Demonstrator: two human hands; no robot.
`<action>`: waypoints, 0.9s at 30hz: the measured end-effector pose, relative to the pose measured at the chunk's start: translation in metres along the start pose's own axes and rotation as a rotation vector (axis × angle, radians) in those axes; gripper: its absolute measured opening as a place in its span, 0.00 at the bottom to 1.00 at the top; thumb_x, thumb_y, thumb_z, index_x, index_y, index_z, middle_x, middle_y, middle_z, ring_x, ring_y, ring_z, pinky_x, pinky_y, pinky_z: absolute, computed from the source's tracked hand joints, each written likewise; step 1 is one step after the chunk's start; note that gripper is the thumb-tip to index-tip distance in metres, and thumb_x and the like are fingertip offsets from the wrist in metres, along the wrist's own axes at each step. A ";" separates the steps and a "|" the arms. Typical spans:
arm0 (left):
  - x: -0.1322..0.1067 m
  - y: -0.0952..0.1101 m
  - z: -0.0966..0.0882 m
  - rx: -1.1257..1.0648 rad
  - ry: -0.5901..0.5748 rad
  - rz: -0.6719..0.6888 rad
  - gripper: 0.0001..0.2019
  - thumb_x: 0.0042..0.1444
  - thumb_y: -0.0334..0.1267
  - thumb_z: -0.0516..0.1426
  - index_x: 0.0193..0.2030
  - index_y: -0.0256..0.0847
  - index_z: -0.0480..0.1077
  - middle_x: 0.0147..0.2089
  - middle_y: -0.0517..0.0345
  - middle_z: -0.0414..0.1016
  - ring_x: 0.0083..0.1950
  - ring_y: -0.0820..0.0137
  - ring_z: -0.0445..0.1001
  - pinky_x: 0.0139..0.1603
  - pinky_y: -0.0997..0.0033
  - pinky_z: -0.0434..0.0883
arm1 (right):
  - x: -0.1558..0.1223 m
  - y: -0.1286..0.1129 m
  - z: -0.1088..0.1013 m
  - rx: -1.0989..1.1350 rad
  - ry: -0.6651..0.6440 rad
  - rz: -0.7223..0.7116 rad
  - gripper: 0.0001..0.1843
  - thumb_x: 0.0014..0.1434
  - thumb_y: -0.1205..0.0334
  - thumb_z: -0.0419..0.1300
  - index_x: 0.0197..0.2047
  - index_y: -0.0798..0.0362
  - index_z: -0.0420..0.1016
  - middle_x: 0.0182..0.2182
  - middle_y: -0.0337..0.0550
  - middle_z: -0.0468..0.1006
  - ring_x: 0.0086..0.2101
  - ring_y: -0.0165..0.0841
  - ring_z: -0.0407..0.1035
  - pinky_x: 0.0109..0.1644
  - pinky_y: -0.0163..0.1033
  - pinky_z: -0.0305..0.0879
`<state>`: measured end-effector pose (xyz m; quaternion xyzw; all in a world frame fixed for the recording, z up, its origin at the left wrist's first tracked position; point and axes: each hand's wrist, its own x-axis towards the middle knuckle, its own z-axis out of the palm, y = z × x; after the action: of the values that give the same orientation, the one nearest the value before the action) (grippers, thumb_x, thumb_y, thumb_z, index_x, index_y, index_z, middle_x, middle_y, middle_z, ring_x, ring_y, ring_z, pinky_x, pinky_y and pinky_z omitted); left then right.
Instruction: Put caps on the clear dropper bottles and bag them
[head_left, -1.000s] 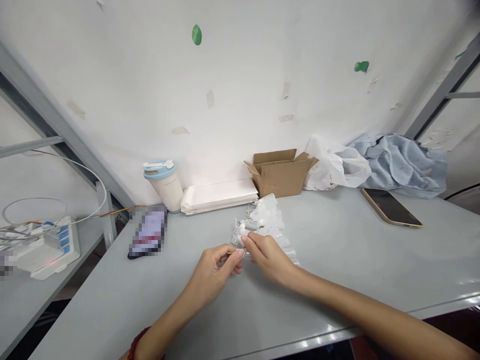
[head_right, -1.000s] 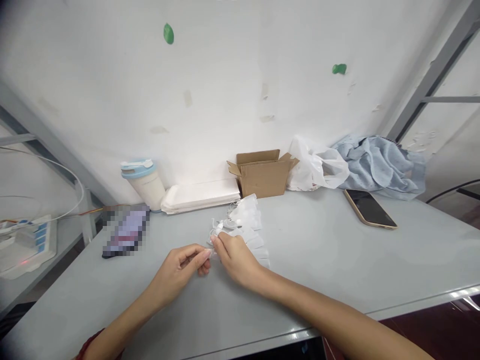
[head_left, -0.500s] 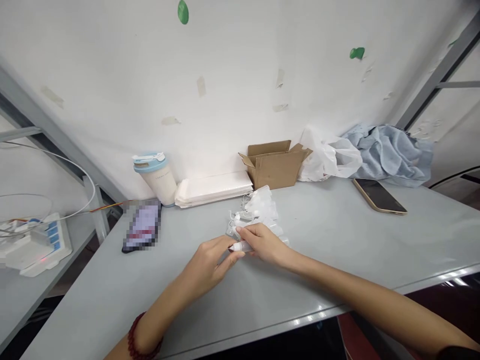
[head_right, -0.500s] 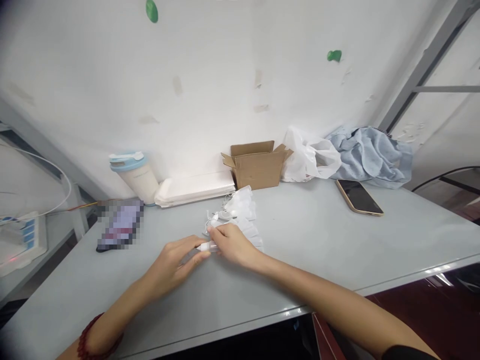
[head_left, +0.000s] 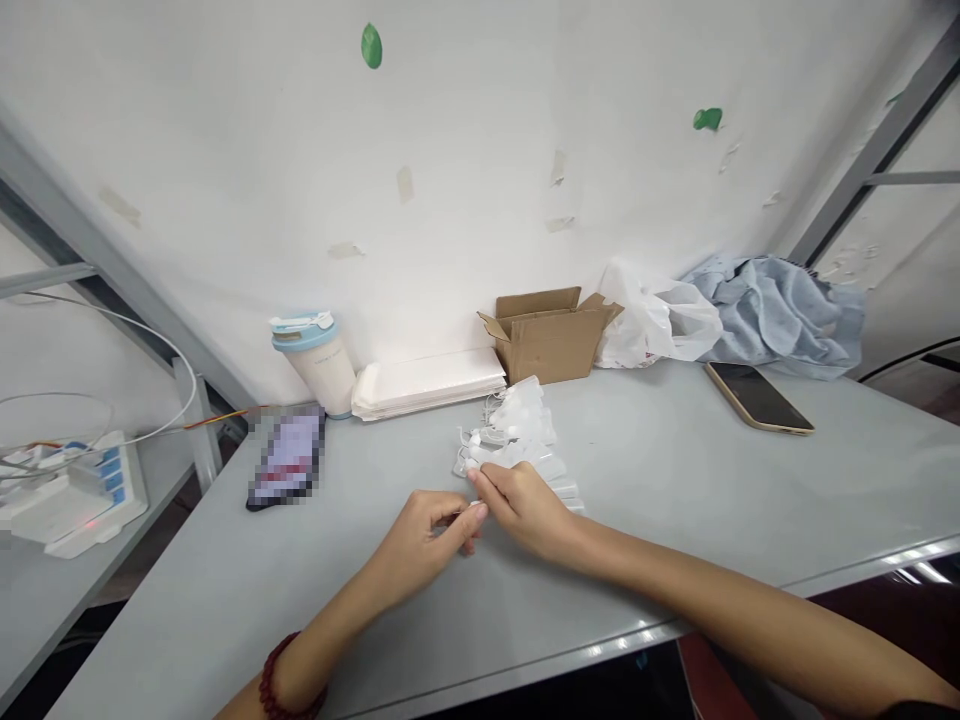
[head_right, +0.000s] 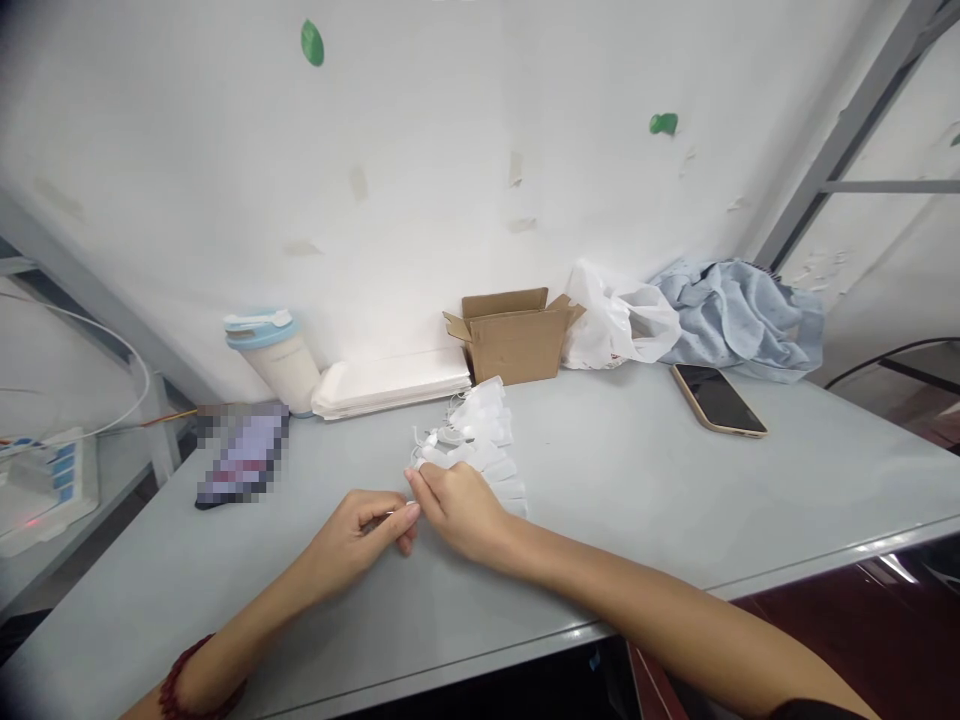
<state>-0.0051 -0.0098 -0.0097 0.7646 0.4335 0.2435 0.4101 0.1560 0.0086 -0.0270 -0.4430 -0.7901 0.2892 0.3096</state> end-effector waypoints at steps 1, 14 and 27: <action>-0.001 -0.001 0.001 -0.018 -0.008 -0.006 0.20 0.61 0.45 0.48 0.21 0.38 0.67 0.22 0.58 0.72 0.27 0.71 0.70 0.30 0.76 0.65 | 0.000 0.000 0.001 0.022 -0.016 0.003 0.24 0.66 0.53 0.40 0.20 0.52 0.55 0.16 0.36 0.62 0.18 0.26 0.55 0.25 0.33 0.48; 0.000 -0.005 0.011 0.143 -0.051 0.015 0.20 0.61 0.42 0.46 0.20 0.38 0.63 0.22 0.58 0.68 0.27 0.71 0.67 0.26 0.75 0.60 | 0.000 0.003 -0.001 0.152 -0.150 0.090 0.29 0.66 0.54 0.41 0.15 0.54 0.58 0.15 0.37 0.64 0.19 0.27 0.57 0.26 0.33 0.52; 0.005 0.002 0.005 -0.037 0.058 -0.024 0.16 0.59 0.44 0.49 0.24 0.38 0.64 0.24 0.61 0.65 0.28 0.72 0.64 0.29 0.75 0.61 | 0.012 0.001 -0.028 -0.090 -0.042 -0.067 0.22 0.65 0.56 0.45 0.19 0.52 0.54 0.16 0.33 0.55 0.19 0.25 0.49 0.26 0.34 0.45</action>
<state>0.0021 -0.0086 -0.0106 0.7443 0.4497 0.2685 0.4143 0.1720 0.0249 -0.0069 -0.4235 -0.8232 0.2520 0.2821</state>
